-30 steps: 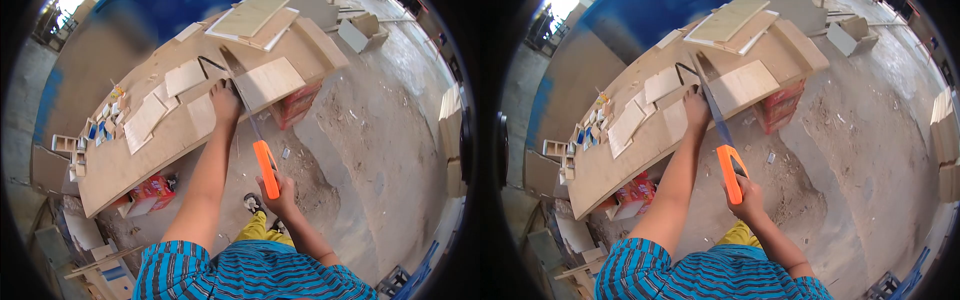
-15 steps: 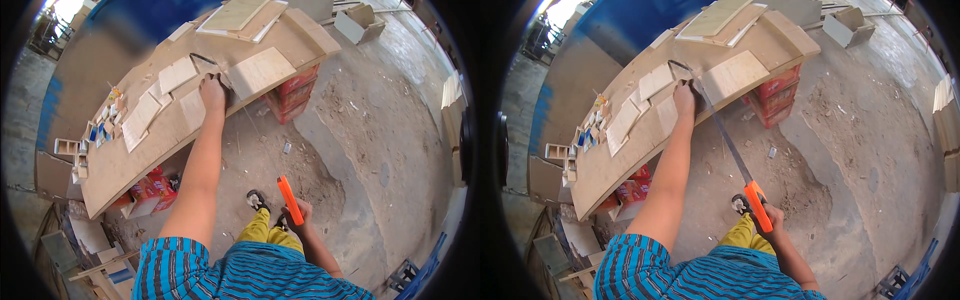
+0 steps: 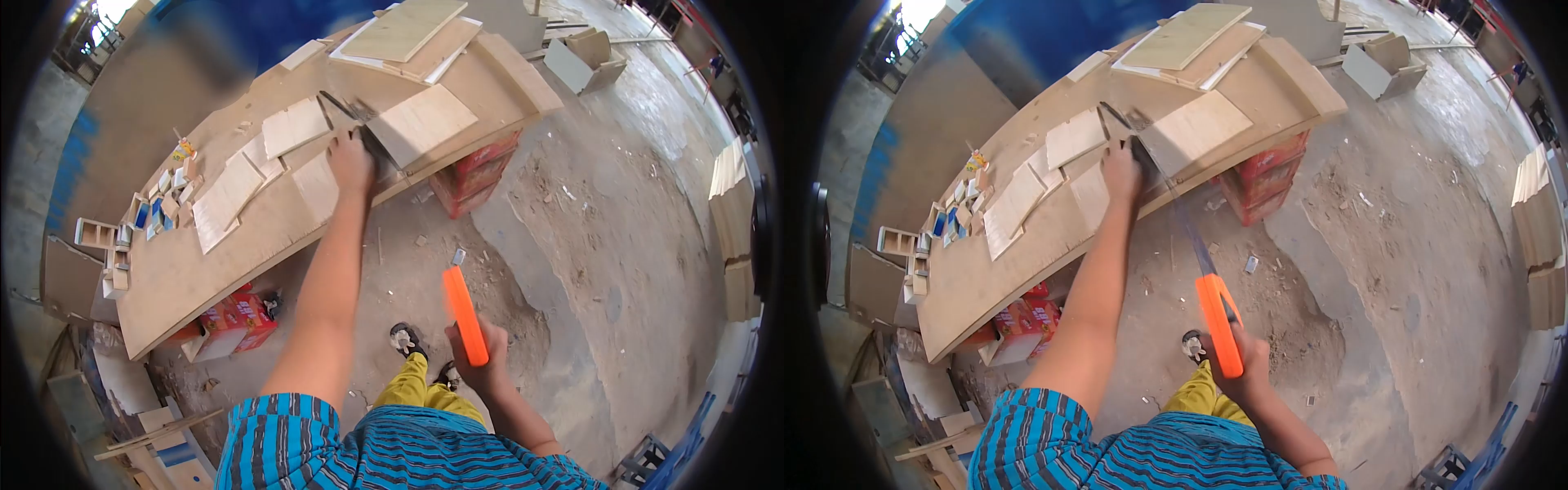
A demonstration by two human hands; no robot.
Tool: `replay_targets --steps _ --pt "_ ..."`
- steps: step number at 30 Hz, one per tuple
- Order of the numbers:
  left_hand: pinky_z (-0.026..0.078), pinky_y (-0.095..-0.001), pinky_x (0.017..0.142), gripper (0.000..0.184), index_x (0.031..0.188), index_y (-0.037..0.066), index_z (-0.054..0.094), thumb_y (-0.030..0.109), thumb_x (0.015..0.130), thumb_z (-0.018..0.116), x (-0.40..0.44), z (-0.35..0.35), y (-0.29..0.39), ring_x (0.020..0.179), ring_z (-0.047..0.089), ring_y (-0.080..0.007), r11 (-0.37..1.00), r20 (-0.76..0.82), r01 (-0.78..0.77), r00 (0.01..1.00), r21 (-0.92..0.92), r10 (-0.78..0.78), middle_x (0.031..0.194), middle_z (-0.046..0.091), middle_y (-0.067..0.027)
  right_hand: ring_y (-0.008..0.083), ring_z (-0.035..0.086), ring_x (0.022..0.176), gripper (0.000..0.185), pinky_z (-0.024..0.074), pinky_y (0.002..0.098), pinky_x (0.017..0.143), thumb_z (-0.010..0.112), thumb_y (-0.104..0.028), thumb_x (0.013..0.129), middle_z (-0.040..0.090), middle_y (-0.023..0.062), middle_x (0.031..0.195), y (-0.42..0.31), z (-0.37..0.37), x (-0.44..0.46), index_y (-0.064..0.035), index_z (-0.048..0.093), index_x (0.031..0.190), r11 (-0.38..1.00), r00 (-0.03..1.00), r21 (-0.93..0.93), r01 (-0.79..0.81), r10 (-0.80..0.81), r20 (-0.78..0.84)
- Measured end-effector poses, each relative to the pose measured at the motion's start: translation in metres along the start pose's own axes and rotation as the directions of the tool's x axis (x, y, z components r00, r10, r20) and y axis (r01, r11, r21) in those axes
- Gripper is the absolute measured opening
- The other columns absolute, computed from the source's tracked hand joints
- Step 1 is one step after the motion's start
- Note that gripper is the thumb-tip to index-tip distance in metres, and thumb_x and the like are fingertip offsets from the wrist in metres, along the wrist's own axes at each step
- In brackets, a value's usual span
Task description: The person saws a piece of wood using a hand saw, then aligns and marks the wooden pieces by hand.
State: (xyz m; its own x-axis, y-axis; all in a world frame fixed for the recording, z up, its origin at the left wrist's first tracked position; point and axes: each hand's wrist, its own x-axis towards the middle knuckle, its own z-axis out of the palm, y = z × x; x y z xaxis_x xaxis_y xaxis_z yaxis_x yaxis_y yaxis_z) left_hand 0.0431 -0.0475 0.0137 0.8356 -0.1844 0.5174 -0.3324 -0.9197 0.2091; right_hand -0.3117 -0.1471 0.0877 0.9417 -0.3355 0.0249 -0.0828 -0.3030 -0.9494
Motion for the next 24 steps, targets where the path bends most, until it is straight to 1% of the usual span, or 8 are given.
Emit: replay_targets --steps 2,5,6,9,13,16,20,24 --pt "0.042 -0.0462 0.087 0.030 0.105 0.002 0.062 0.006 0.078 0.049 0.005 0.000 -0.002 0.097 0.053 -0.0361 1.000 -0.022 0.003 1.000 0.002 -0.003 0.101 0.055 -0.0162 0.0236 0.053 0.051 0.013 0.0422 0.0318 0.051 0.066 -0.011 0.078 0.053 0.0108 0.061 0.006 -0.006 0.012 -0.0022 0.057 0.075 0.999 0.998 -0.014 0.031 -0.032 -0.047" --pt "0.042 -0.0460 0.087 0.030 0.105 0.002 0.062 0.005 0.078 0.048 0.005 0.004 -0.005 0.097 0.052 -0.0362 0.999 -0.044 -0.034 0.998 -0.018 0.033 0.100 0.054 -0.0165 0.0307 0.061 0.059 0.015 0.0470 0.0340 0.054 0.070 -0.012 0.078 0.060 0.0152 0.068 0.010 -0.022 0.016 -0.0012 0.060 0.080 1.000 0.997 -0.013 0.029 -0.028 0.068" --pt "0.043 -0.0439 0.087 0.030 0.106 0.003 0.062 0.005 0.079 0.048 0.006 0.004 -0.004 0.098 0.053 -0.0353 0.999 -0.011 -0.028 1.000 -0.022 0.027 0.102 0.054 -0.0163 0.0306 0.060 0.058 0.015 0.0463 0.0347 0.053 0.071 -0.012 0.078 0.059 0.0141 0.066 0.011 -0.021 0.011 -0.0019 0.061 0.080 0.998 0.995 -0.054 0.025 -0.019 0.099" --pt "0.043 -0.0416 0.088 0.032 0.108 0.003 0.061 0.004 0.079 0.047 0.003 0.001 -0.005 0.098 0.053 -0.0343 0.990 -0.084 -0.113 0.991 -0.084 0.106 0.104 0.055 -0.0157 0.0311 0.053 0.053 0.017 0.0420 0.0326 0.051 0.071 -0.011 0.076 0.055 0.0125 0.064 0.026 -0.010 -0.005 -0.0037 0.057 0.074 0.995 0.994 0.004 0.100 -0.100 0.052" --pt "0.043 -0.0402 0.089 0.033 0.110 0.003 0.062 0.004 0.080 0.047 0.008 -0.007 0.002 0.099 0.053 -0.0343 0.997 -0.068 -0.074 0.995 -0.032 0.072 0.104 0.055 -0.0156 0.0332 0.054 0.055 0.021 0.0419 0.0357 0.050 0.072 -0.014 0.075 0.054 0.0120 0.063 0.065 0.004 -0.010 -0.0039 0.054 0.071 0.983 0.983 -0.051 0.177 -0.173 0.066" --pt "0.042 -0.0418 0.090 0.032 0.108 0.003 0.062 0.005 0.080 0.048 0.009 -0.007 0.010 0.100 0.052 -0.0351 0.998 -0.058 -0.017 0.998 -0.057 0.013 0.103 0.056 -0.0160 0.0320 0.057 0.055 0.016 0.0447 0.0366 0.051 0.072 -0.014 0.077 0.057 0.0117 0.064 0.060 0.007 -0.010 -0.0038 0.059 0.078 0.983 0.982 -0.070 0.171 -0.164 0.098" --pt "0.039 -0.0450 0.092 0.030 0.107 0.003 0.061 0.009 0.080 0.048 0.004 -0.003 0.013 0.101 0.051 -0.0355 0.995 -0.025 -0.011 1.000 -0.104 0.008 0.103 0.055 -0.0159 0.0325 0.058 0.058 0.015 0.0454 0.0365 0.052 0.070 -0.015 0.078 0.058 0.0128 0.066 0.001 -0.005 -0.007 -0.0041 0.060 0.080 0.999 0.994 -0.030 -0.044 0.046 0.102" --pt "0.036 -0.0464 0.095 0.034 0.112 0.003 0.058 0.010 0.081 0.047 0.002 -0.001 0.012 0.104 0.049 -0.0351 0.997 -0.005 -0.009 1.000 -0.079 0.009 0.106 0.054 -0.0159 0.0349 0.059 0.062 0.015 0.0470 0.0380 0.054 0.070 -0.016 0.078 0.059 0.0142 0.068 -0.005 0.005 -0.005 -0.0050 0.061 0.082 0.998 0.996 -0.048 -0.039 0.043 0.081"
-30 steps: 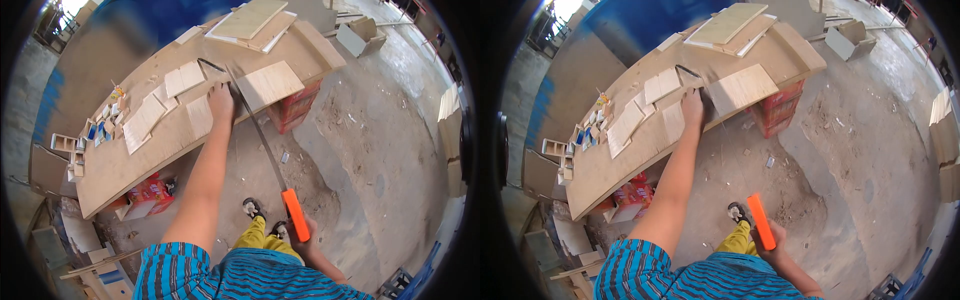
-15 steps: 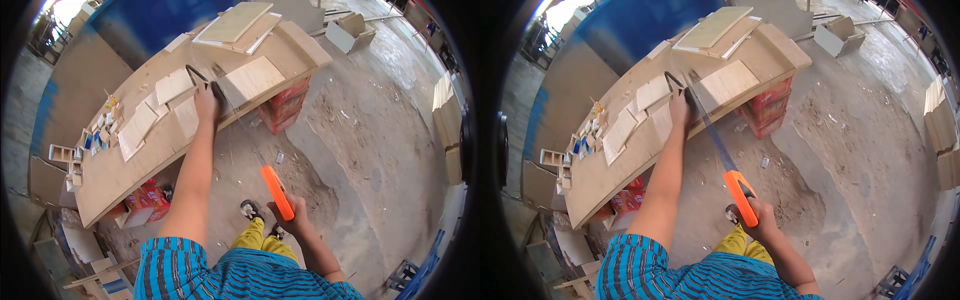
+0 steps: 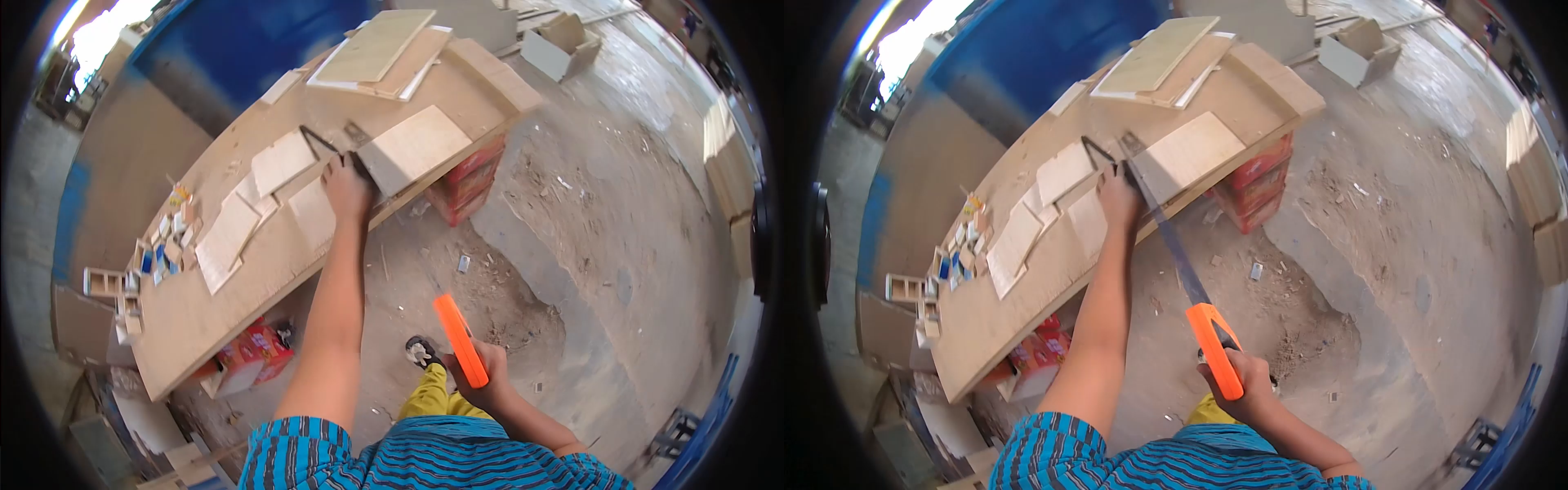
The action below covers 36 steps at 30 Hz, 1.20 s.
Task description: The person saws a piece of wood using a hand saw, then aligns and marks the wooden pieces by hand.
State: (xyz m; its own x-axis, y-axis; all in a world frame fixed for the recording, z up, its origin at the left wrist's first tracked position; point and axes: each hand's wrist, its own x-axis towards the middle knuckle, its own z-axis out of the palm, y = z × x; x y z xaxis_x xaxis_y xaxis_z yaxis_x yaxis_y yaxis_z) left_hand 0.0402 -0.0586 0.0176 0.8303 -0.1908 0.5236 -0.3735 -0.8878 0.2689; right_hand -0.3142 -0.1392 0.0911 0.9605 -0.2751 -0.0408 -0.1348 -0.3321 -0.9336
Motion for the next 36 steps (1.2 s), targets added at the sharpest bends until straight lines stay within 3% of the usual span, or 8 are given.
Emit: replay_targets --steps 4,8,11,12,20,26,30,36 --pt "0.035 -0.0459 0.095 0.037 0.116 0.004 0.055 0.013 0.081 0.047 0.000 -0.004 0.000 0.108 0.047 -0.0343 0.999 0.083 -0.009 0.997 0.042 0.006 0.112 0.053 -0.0149 0.0375 0.060 0.065 0.018 0.0477 0.0403 0.056 0.070 -0.020 0.079 0.060 0.0161 0.070 0.001 0.017 0.035 -0.0057 0.061 0.085 0.996 0.995 0.029 0.081 -0.079 -0.057" --pt "0.035 -0.0473 0.094 0.038 0.117 0.007 0.054 0.013 0.080 0.047 0.003 0.004 -0.006 0.107 0.048 -0.0338 0.995 0.030 -0.025 0.999 0.096 0.023 0.113 0.052 -0.0146 0.0372 0.059 0.064 0.021 0.0466 0.0404 0.055 0.069 -0.023 0.080 0.059 0.0171 0.069 0.017 0.035 0.042 -0.0053 0.060 0.086 0.987 0.984 0.052 0.154 -0.149 -0.095" --pt "0.035 -0.0474 0.093 0.038 0.117 0.008 0.055 0.014 0.080 0.047 0.004 -0.008 0.004 0.107 0.048 -0.0338 0.991 0.115 -0.016 0.993 0.131 0.000 0.112 0.052 -0.0148 0.0364 0.058 0.062 0.022 0.0462 0.0390 0.054 0.070 -0.024 0.080 0.058 0.0171 0.068 0.014 0.006 0.038 -0.0046 0.059 0.084 0.994 1.000 0.105 0.027 -0.025 -0.012" --pt "0.035 -0.0475 0.093 0.037 0.116 0.008 0.056 0.015 0.080 0.048 0.003 0.008 -0.008 0.108 0.048 -0.0330 0.992 0.012 -0.058 0.998 0.113 0.057 0.110 0.051 -0.0135 0.0355 0.057 0.060 0.021 0.0464 0.0369 0.054 0.070 -0.021 0.080 0.056 0.0163 0.065 0.018 0.003 0.024 -0.0038 0.059 0.082 0.997 0.999 0.069 0.021 -0.023 0.026" --pt "0.036 -0.0486 0.092 0.036 0.117 0.008 0.057 0.013 0.082 0.048 0.007 0.004 -0.008 0.109 0.048 -0.0301 0.992 0.107 -0.007 0.994 0.125 -0.007 0.114 0.053 -0.0093 0.0347 0.059 0.061 0.017 0.0472 0.0367 0.055 0.072 -0.017 0.078 0.058 0.0141 0.066 0.023 0.001 -0.005 -0.0049 0.060 0.082 0.996 0.999 0.081 -0.023 0.020 0.037" --pt "0.035 -0.0491 0.092 0.039 0.119 0.009 0.056 0.013 0.082 0.046 0.004 0.001 -0.006 0.108 0.048 -0.0312 0.993 0.073 -0.005 0.997 0.115 -0.004 0.111 0.053 -0.0113 0.0355 0.056 0.060 0.019 0.0465 0.0362 0.055 0.071 -0.018 0.080 0.057 0.0141 0.066 0.014 0.039 0.032 -0.0032 0.059 0.084 0.973 0.971 0.057 0.223 -0.217 -0.103" --pt "0.035 -0.0490 0.092 0.038 0.118 0.009 0.057 0.013 0.082 0.046 0.003 -0.003 0.000 0.107 0.048 -0.0316 0.995 0.082 0.000 0.997 0.101 -0.008 0.108 0.053 -0.0119 0.0329 0.056 0.057 0.018 0.0452 0.0355 0.053 0.070 -0.016 0.080 0.057 0.0128 0.065 0.020 0.012 0.027 -0.0032 0.058 0.082 0.986 0.999 0.167 0.028 -0.023 -0.033" --pt "0.034 -0.0469 0.094 0.030 0.109 0.008 0.063 0.012 0.083 0.049 -0.007 -0.005 0.005 0.107 0.048 -0.0308 0.998 0.071 -0.013 0.997 0.064 0.009 0.106 0.054 -0.0118 0.0294 0.061 0.058 0.014 0.0479 0.0331 0.053 0.072 -0.010 0.077 0.059 0.0113 0.066 0.045 0.021 -0.011 -0.0037 0.061 0.081 0.981 0.988 0.118 0.152 -0.149 -0.036"
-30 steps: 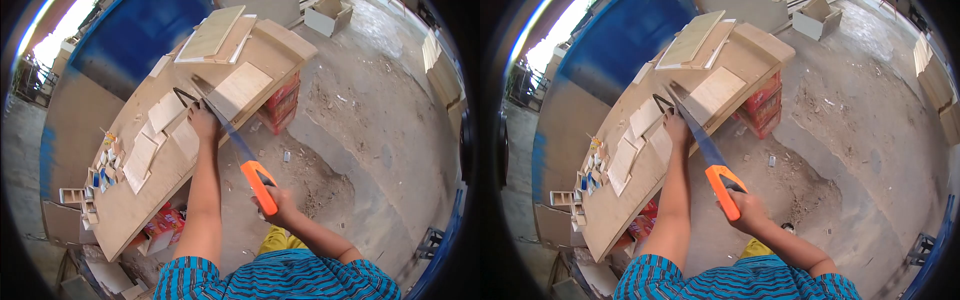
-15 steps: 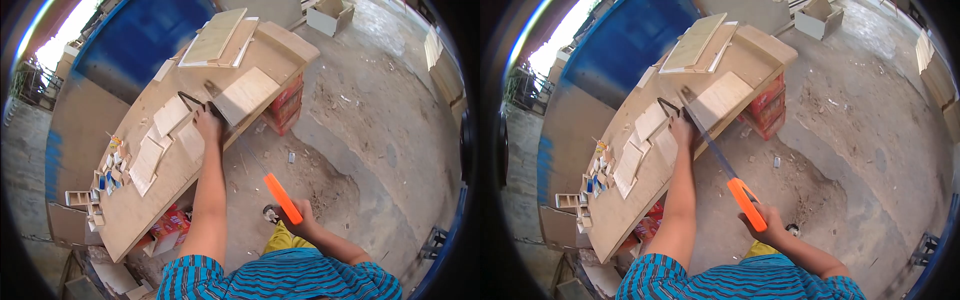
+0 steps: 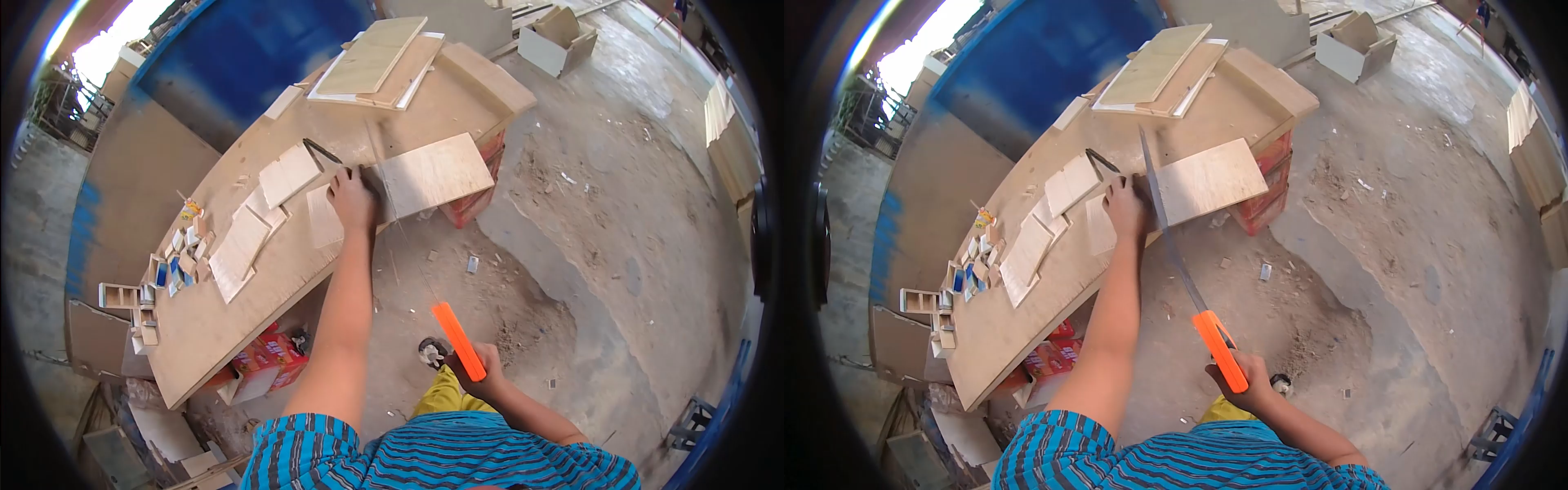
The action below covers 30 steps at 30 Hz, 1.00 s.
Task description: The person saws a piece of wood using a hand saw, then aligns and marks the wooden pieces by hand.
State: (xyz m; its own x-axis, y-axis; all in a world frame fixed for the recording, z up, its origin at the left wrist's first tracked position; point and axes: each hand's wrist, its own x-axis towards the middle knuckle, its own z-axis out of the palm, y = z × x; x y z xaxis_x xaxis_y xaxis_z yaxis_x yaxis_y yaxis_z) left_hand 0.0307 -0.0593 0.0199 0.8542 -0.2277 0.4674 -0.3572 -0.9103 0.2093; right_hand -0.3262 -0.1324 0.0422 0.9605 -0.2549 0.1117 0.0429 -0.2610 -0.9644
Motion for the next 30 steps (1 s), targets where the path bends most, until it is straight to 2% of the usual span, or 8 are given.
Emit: replay_targets --steps 7,8,11,14,21,25,28,30 --pt "0.034 -0.0460 0.097 0.031 0.112 0.013 0.064 0.016 0.083 0.052 0.000 0.006 -0.005 0.109 0.050 -0.0293 0.998 -0.066 0.013 0.998 -0.068 -0.017 0.111 0.056 -0.0102 0.0298 0.058 0.054 0.013 0.0473 0.0355 0.053 0.066 -0.017 0.082 0.058 0.0098 0.064 0.054 0.031 0.004 -0.0056 0.061 0.078 0.991 0.992 -0.046 0.123 -0.124 -0.021" --pt "0.034 -0.0457 0.097 0.031 0.111 0.014 0.064 0.016 0.083 0.052 0.000 0.004 -0.006 0.109 0.050 -0.0292 0.997 -0.042 0.015 0.999 -0.073 -0.018 0.112 0.056 -0.0103 0.0302 0.056 0.053 0.014 0.0455 0.0364 0.052 0.062 -0.018 0.085 0.055 0.0096 0.061 0.056 0.035 0.001 -0.0062 0.060 0.077 0.970 0.973 -0.157 0.187 -0.205 -0.106" --pt "0.033 -0.0456 0.097 0.030 0.111 0.014 0.064 0.016 0.083 0.053 0.001 0.002 -0.004 0.109 0.050 -0.0292 0.997 -0.022 0.026 0.999 -0.079 -0.027 0.111 0.056 -0.0101 0.0284 0.055 0.051 0.015 0.0428 0.0346 0.050 0.062 -0.014 0.084 0.053 0.0105 0.058 0.045 0.022 -0.004 -0.0044 0.058 0.074 0.999 1.000 -0.021 -0.028 0.029 0.012" --pt "0.031 -0.0463 0.097 0.030 0.110 0.011 0.063 0.014 0.082 0.052 0.001 -0.005 -0.001 0.110 0.048 -0.0297 0.992 0.008 0.035 0.999 -0.119 -0.034 0.111 0.056 -0.0111 0.0118 0.040 0.049 0.022 0.0348 0.0268 0.049 0.062 -0.010 0.083 0.045 0.0018 0.055 -0.004 0.011 0.003 -0.0044 0.050 0.066 0.975 0.990 0.190 -0.116 0.129 -0.057" --pt "0.029 -0.0485 0.100 0.032 0.111 0.008 0.062 0.011 0.082 0.050 0.003 0.006 -0.008 0.111 0.047 -0.0309 0.990 -0.017 0.028 0.999 -0.139 -0.031 0.112 0.054 -0.0131 0.0063 0.043 0.050 0.027 0.0356 0.0256 0.046 0.063 -0.013 0.086 0.046 -0.0024 0.055 0.012 -0.012 0.005 -0.0033 0.050 0.065 0.814 0.951 0.515 -0.269 0.308 0.012" --pt "0.028 -0.0493 0.101 0.032 0.110 0.007 0.062 0.009 0.082 0.048 0.000 -0.009 0.001 0.111 0.046 -0.0320 0.986 0.038 0.051 0.998 -0.156 -0.045 0.111 0.053 -0.0139 0.0196 0.051 0.048 0.019 0.0409 0.0309 0.049 0.067 -0.009 0.079 0.051 0.0080 0.055 -0.007 0.009 0.006 -0.0028 0.054 0.066 0.992 0.998 -0.118 -0.046 0.039 -0.056" --pt "0.029 -0.0497 0.099 0.031 0.109 0.006 0.063 0.009 0.081 0.049 0.002 -0.010 0.001 0.110 0.046 -0.0327 0.985 0.022 0.043 0.999 -0.166 -0.040 0.109 0.053 -0.0143 0.0337 0.059 0.055 0.015 0.0455 0.0368 0.050 0.070 -0.012 0.076 0.058 0.0160 0.062 -0.031 0.032 0.016 -0.0030 0.059 0.072 0.986 0.999 -0.164 0.012 -0.018 -0.037" --pt "0.031 -0.0497 0.097 0.030 0.108 0.006 0.063 0.010 0.081 0.048 0.009 -0.007 -0.003 0.108 0.047 -0.0331 0.985 0.024 0.045 0.999 -0.165 -0.041 0.106 0.053 -0.0145 0.0342 0.058 0.057 0.014 0.0457 0.0378 0.052 0.071 -0.015 0.077 0.059 0.0144 0.066 -0.033 0.037 0.026 -0.0054 0.060 0.075 0.976 1.000 -0.216 -0.019 0.013 -0.028"
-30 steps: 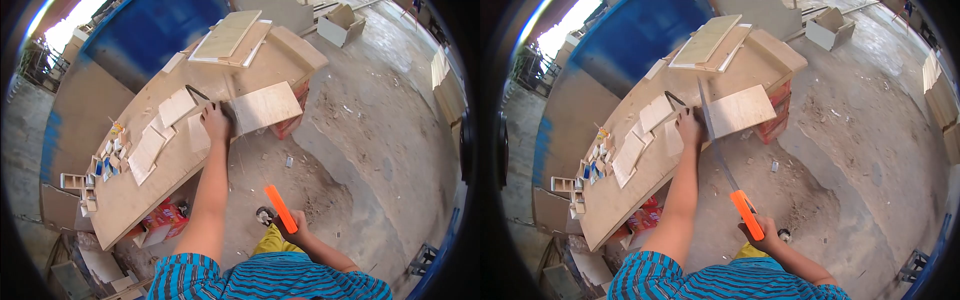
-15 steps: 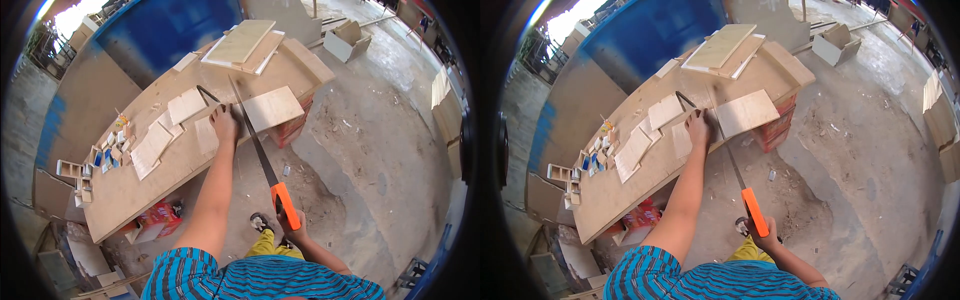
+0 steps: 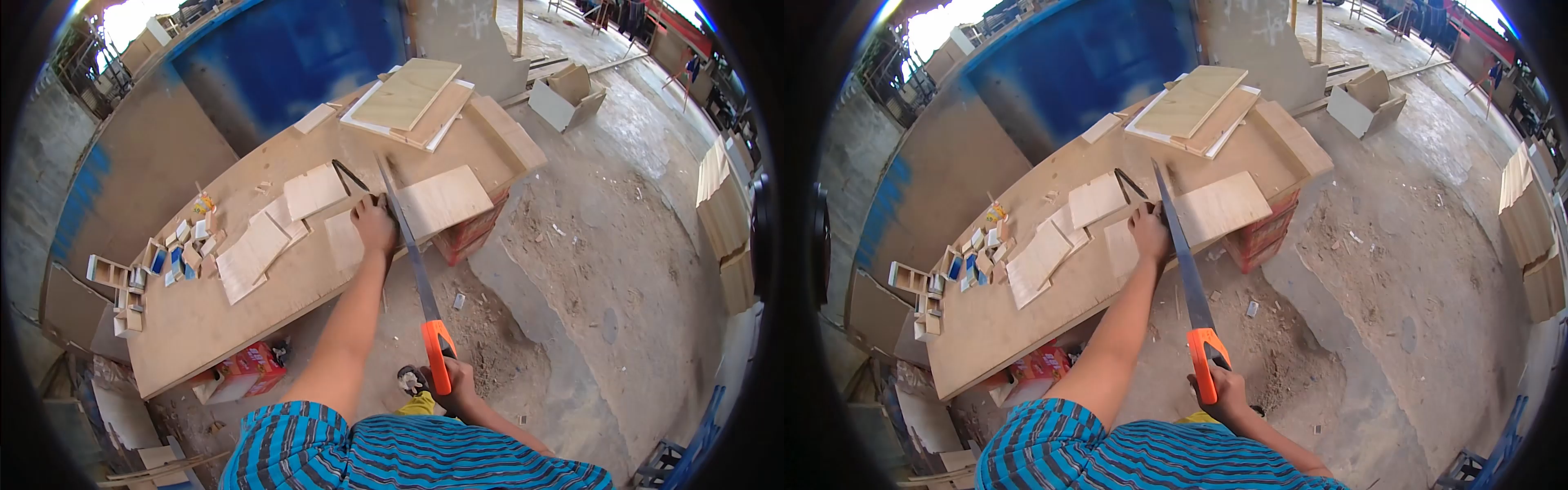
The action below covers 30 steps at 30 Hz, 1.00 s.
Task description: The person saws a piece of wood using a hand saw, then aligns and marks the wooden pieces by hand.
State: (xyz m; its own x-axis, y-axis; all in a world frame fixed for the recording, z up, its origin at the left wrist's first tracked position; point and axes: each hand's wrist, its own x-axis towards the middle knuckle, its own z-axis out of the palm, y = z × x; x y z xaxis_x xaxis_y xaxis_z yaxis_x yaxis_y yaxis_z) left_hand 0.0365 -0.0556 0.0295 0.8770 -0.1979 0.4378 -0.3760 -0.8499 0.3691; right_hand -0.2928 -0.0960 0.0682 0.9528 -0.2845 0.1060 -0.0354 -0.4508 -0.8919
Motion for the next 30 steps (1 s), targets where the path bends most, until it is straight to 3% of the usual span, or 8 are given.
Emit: replay_targets --steps 3,9,13,17,21,25,29,30 --pt "0.033 -0.0495 0.093 0.030 0.107 0.006 0.063 0.010 0.081 0.048 0.008 0.008 -0.008 0.105 0.047 -0.0338 1.000 -0.038 -0.007 0.999 0.025 0.008 0.102 0.053 -0.0147 0.0330 0.055 0.054 0.015 0.0440 0.0358 0.050 0.070 -0.016 0.078 0.057 0.0152 0.064 -0.002 -0.018 0.018 -0.0050 0.060 0.076 0.994 0.995 0.048 -0.094 0.093 0.030" --pt "0.033 -0.0491 0.093 0.030 0.107 0.002 0.061 0.013 0.082 0.048 0.008 0.013 -0.007 0.107 0.046 -0.0341 0.994 -0.077 -0.053 0.995 0.092 0.061 0.105 0.052 -0.0151 0.0066 0.044 0.053 0.025 0.0367 0.0258 0.049 0.067 -0.017 0.084 0.046 -0.0041 0.057 0.029 -0.067 0.046 -0.0038 0.053 0.068 0.857 0.963 0.439 -0.269 0.253 0.097" --pt "0.030 -0.0496 0.098 0.037 0.115 0.002 0.057 0.019 0.083 0.049 0.008 0.001 0.001 0.116 0.043 -0.0325 0.999 0.017 -0.020 1.000 0.028 0.020 0.116 0.052 -0.0158 0.0061 0.042 0.052 0.027 0.0348 0.0245 0.048 0.066 -0.020 0.085 0.047 -0.0035 0.057 0.023 -0.075 0.050 -0.0047 0.052 0.067 0.727 0.940 0.598 -0.338 0.288 0.182" --pt "0.025 -0.0507 0.105 0.049 0.127 0.001 0.047 0.025 0.084 0.049 0.004 0.004 -0.006 0.124 0.039 -0.0319 0.991 0.058 -0.107 0.993 0.077 0.103 0.128 0.049 -0.0168 0.0126 0.047 0.053 0.027 0.0413 0.0308 0.052 0.068 -0.024 0.083 0.051 0.0041 0.058 -0.002 -0.056 0.044 -0.0008 0.055 0.075 0.962 0.996 0.257 -0.090 0.092 0.004" --pt "0.022 -0.0507 0.107 0.053 0.131 0.001 0.043 0.026 0.085 0.049 0.003 0.002 -0.010 0.127 0.036 -0.0314 0.977 0.072 -0.137 0.989 0.161 0.127 0.131 0.047 -0.0164 0.0159 0.051 0.054 0.024 0.0432 0.0337 0.054 0.069 -0.022 0.081 0.054 0.0124 0.061 -0.053 -0.047 0.043 0.0005 0.061 0.084 0.997 0.999 -0.076 0.030 -0.028 0.029" --pt "0.025 -0.0483 0.105 0.046 0.124 0.001 0.047 0.024 0.085 0.050 0.004 0.000 -0.007 0.122 0.041 -0.0298 0.995 0.089 -0.066 0.994 0.080 0.059 0.124 0.050 -0.0140 0.0125 0.050 0.056 0.022 0.0429 0.0310 0.054 0.069 -0.019 0.081 0.052 0.0114 0.061 -0.077 -0.065 0.046 0.0010 0.060 0.084 0.984 0.994 0.179 0.006 0.013 -0.106" --pt "0.027 -0.0482 0.104 0.045 0.123 0.002 0.049 0.026 0.085 0.052 0.003 -0.011 -0.007 0.121 0.041 -0.0298 0.989 0.082 -0.148 0.986 0.006 0.147 0.124 0.050 -0.0129 0.0095 0.050 0.057 0.014 0.0433 0.0273 0.055 0.066 -0.011 0.080 0.055 0.0066 0.062 -0.069 -0.087 0.032 0.0009 0.060 0.081 0.986 0.990 0.166 -0.006 0.030 -0.138" --pt "0.024 -0.0516 0.105 0.061 0.130 0.004 0.044 0.038 0.081 0.058 0.005 -0.015 -0.008 0.126 0.036 -0.0316 0.982 0.091 -0.174 0.980 -0.072 0.180 0.130 0.046 -0.0150 0.0097 0.050 0.056 0.012 0.0432 0.0272 0.054 0.066 -0.010 0.079 0.056 0.0059 0.062 -0.067 -0.088 0.029 0.0005 0.060 0.080 0.990 0.987 0.141 0.022 0.001 -0.162"
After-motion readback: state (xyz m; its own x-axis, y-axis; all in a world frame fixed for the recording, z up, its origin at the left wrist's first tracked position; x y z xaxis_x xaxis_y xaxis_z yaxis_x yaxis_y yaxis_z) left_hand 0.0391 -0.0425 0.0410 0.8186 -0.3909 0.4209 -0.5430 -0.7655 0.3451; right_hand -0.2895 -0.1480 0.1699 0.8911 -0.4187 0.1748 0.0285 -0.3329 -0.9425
